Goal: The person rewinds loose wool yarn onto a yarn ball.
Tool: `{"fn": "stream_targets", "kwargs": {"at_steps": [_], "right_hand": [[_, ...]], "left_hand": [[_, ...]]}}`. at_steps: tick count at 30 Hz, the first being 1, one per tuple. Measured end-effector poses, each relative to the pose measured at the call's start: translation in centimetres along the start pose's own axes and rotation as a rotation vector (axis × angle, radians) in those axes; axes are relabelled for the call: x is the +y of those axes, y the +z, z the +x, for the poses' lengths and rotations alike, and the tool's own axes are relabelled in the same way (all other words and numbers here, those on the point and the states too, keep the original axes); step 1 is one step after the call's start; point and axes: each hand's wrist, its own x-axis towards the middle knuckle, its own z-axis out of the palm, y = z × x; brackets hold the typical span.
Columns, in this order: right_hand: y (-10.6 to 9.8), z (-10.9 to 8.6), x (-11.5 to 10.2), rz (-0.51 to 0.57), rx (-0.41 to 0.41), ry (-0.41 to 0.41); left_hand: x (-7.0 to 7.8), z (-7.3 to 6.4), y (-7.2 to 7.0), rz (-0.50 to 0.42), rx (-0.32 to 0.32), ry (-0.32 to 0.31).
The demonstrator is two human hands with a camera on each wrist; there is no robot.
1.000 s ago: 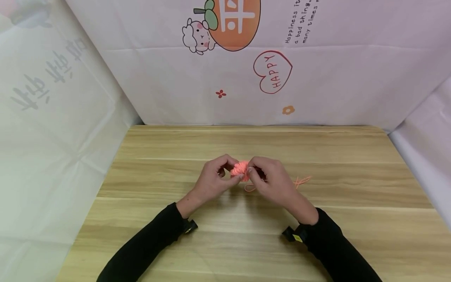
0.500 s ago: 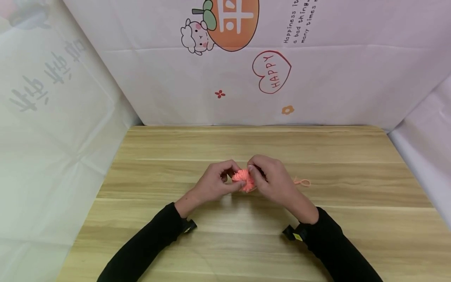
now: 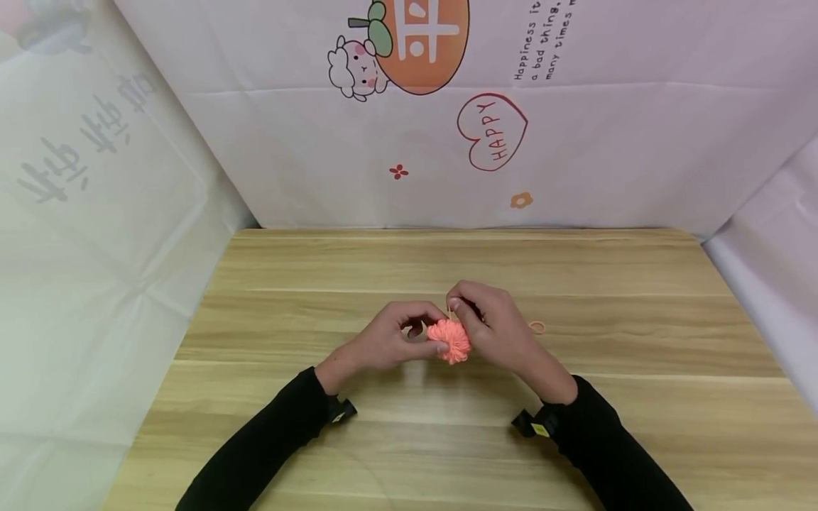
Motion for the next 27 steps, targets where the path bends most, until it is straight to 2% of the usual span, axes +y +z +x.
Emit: {"fn": "stream_targets", "kwargs": {"at_steps": [5,8,15,18,22,27], "right_hand": [[-0.7,0.4,-1.8,0.03,-0.01,0.035],[-0.7,0.5,-2.0,0.036,-0.01,0.046],[0.1,0.0,0.5,0.051,0.01,0.057],[0.6,-0.3,1.5,0.056,-0.013,0.082],[1.0,-0.5,1.8,0.091,-0.054,0.113],[1.3,-0.7,1.7,0.102,-0.048,0.123]], "left_hand": [[1.5,0.1,0.0,-0.004,0.03,0.051],[2.4,0.2,-0.1,-0.032,0.031,0.076],[2.7,0.3,-0.4,-0.112,0.024,0.102],[2.7,0.2,-0.4,-0.153,0.06,0.111],[2.6,0.1,-0.5,-0.186,0.132,0.133],[2.4,0.3,-0.4,-0.227,0.19,0.19]]}}
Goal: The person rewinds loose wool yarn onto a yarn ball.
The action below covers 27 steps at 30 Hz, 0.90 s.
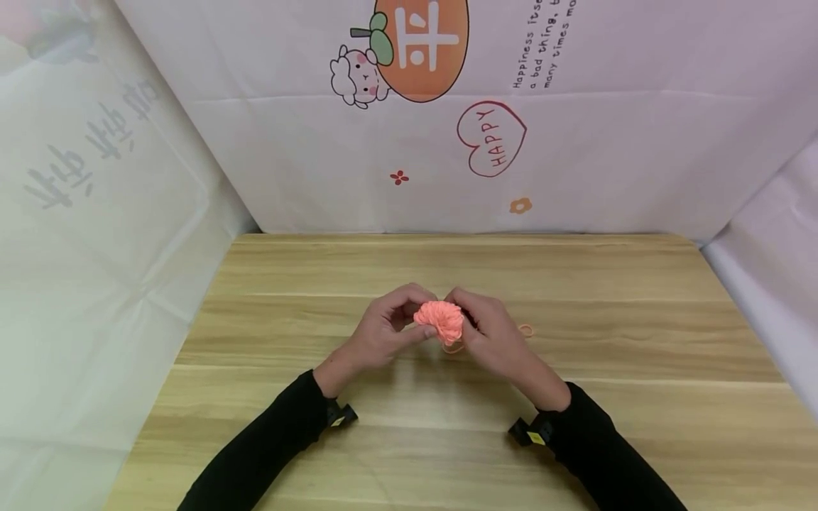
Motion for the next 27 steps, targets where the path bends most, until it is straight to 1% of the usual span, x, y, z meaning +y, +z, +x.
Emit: {"fn": "stream_targets", "kwargs": {"at_steps": [2,4,6,9,11,12,17,19,21,27], "right_hand": [[0.0,0.0,-0.1,-0.02,0.006,-0.011],[0.1,0.0,-0.2,-0.04,0.006,-0.024],[0.1,0.0,-0.2,-0.055,0.004,-0.036],[0.2,-0.1,-0.2,-0.063,0.006,-0.037],[0.3,-0.2,-0.2,-0.066,0.013,-0.037],[0.3,-0.2,-0.2,-0.068,0.016,-0.039],[0.5,-0.4,-0.3,-0.077,0.024,-0.049],[0.5,-0.4,-0.4,-0.078,0.02,-0.052],[0.6,-0.3,-0.6,-0.084,0.014,-0.057],[0.7,-0.2,-0.8,-0.093,0.003,-0.067]], "left_hand": [[-0.2,0.0,0.0,-0.011,0.025,0.021],[-0.6,-0.1,-0.1,-0.008,0.052,0.029],[-1.0,-0.2,-0.3,-0.006,0.073,0.02],[-1.6,-0.5,-0.6,0.003,0.1,-0.008],[-1.7,-0.6,-0.7,0.008,0.119,-0.024],[-1.6,-0.6,-0.7,0.018,0.131,-0.032],[-0.3,-0.4,-0.4,0.051,0.17,-0.047],[0.2,-0.2,-0.2,0.066,0.183,-0.048],[0.5,0.0,-0.1,0.083,0.199,-0.045],[0.8,0.2,-0.1,0.199,0.283,-0.039]]}}
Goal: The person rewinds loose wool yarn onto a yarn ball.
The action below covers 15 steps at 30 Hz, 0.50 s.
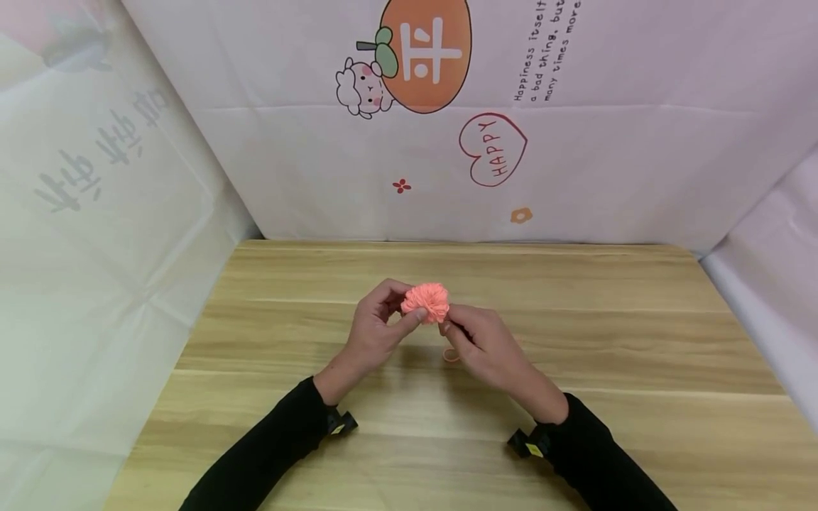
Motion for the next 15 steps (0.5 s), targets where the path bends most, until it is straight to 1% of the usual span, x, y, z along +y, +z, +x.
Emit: {"fn": "stream_targets", "kwargs": {"at_steps": [4,7,13,15], "right_hand": [[0.12,-0.08,0.07,-0.021,0.007,-0.026],[0.17,-0.14,0.12,-0.032,0.003,-0.04],[0.18,-0.08,0.07,-0.035,-0.016,-0.033],[0.2,-0.06,0.04,-0.038,-0.017,-0.046]], "left_hand": [[0.17,-0.1,0.05,0.093,0.03,-0.011],[0.33,-0.16,0.15,0.149,0.033,-0.021],[0.4,-0.16,0.26,0.195,0.037,-0.033],[0.38,-0.19,0.26,0.217,0.035,-0.031]]}}
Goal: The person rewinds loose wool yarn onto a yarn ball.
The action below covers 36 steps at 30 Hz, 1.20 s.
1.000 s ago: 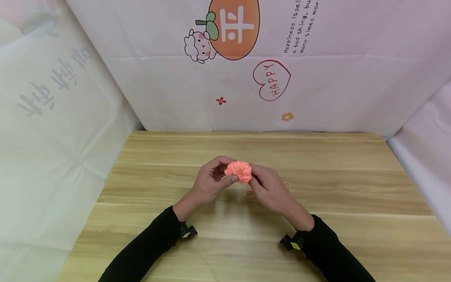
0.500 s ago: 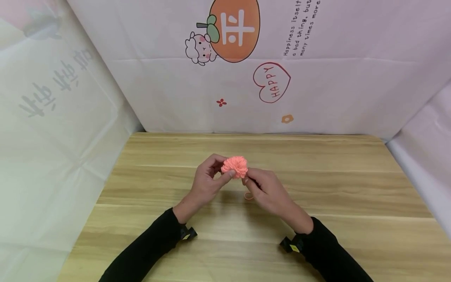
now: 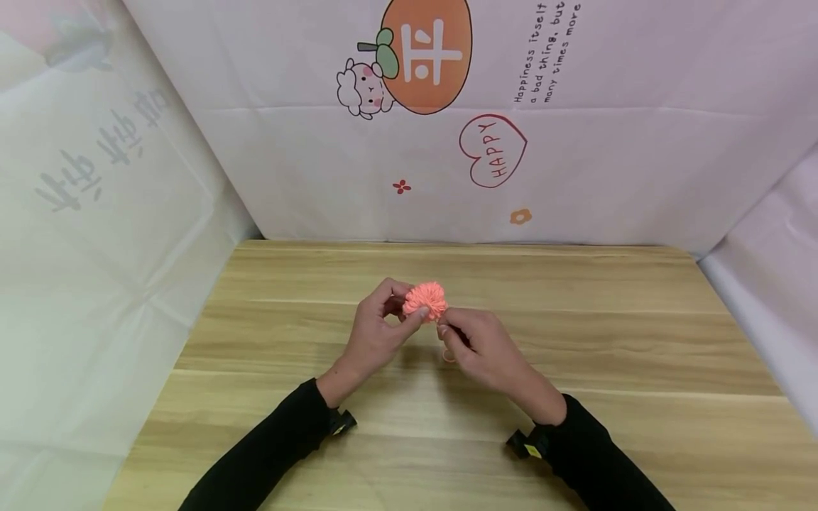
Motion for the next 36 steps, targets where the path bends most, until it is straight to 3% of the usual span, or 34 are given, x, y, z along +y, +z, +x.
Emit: {"fn": "stream_targets", "kwargs": {"at_steps": [6,19,31,36], "right_hand": [[0.0,0.0,-0.2,-0.004,0.007,-0.032],[-0.6,-0.2,0.2,0.001,0.006,0.033],[-0.8,-0.1,0.3,-0.027,0.035,0.034],[-1.0,-0.1,0.2,-0.026,0.034,0.036]], "left_hand": [[0.1,-0.1,0.1,0.027,-0.04,-0.01],[-0.2,-0.4,0.3,0.048,-0.129,-0.041],[0.0,-0.4,0.6,0.139,-0.157,0.002],[-0.1,-0.4,0.6,0.154,-0.202,0.001]]}}
